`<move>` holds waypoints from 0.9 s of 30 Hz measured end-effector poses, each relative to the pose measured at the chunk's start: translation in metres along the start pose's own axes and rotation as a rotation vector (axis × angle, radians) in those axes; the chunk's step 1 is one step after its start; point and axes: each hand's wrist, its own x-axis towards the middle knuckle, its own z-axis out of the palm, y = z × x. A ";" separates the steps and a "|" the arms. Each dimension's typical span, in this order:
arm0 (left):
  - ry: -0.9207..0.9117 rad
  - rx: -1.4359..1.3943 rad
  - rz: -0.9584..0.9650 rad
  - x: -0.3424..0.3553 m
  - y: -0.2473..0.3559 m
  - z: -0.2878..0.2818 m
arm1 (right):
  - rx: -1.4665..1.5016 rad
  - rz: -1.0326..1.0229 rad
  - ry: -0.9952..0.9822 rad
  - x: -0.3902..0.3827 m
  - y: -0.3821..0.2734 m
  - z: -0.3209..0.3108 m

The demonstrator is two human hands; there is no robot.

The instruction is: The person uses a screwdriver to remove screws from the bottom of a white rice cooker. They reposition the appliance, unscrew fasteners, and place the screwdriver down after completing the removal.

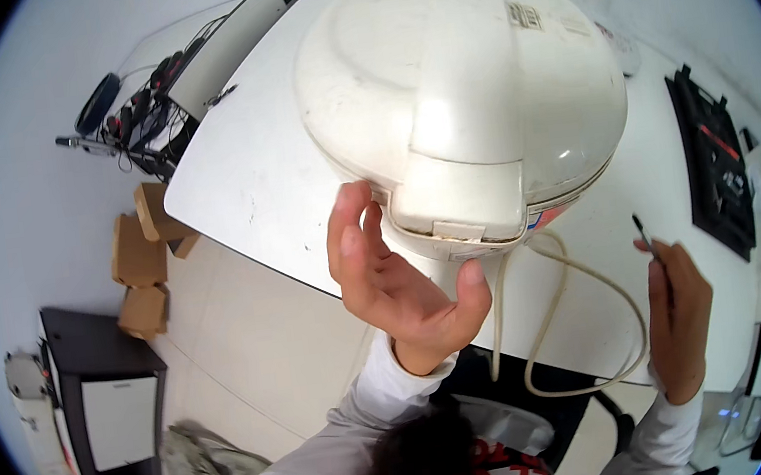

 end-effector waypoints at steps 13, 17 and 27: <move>0.115 -0.217 -0.257 0.023 0.012 -0.023 | 0.182 0.417 0.021 -0.067 0.000 -0.036; -0.191 -0.086 -0.159 0.031 0.021 -0.026 | 0.266 0.435 0.002 -0.078 -0.007 -0.037; -0.310 0.021 -0.121 0.047 0.010 -0.041 | 0.985 0.455 0.126 -0.105 -0.031 -0.011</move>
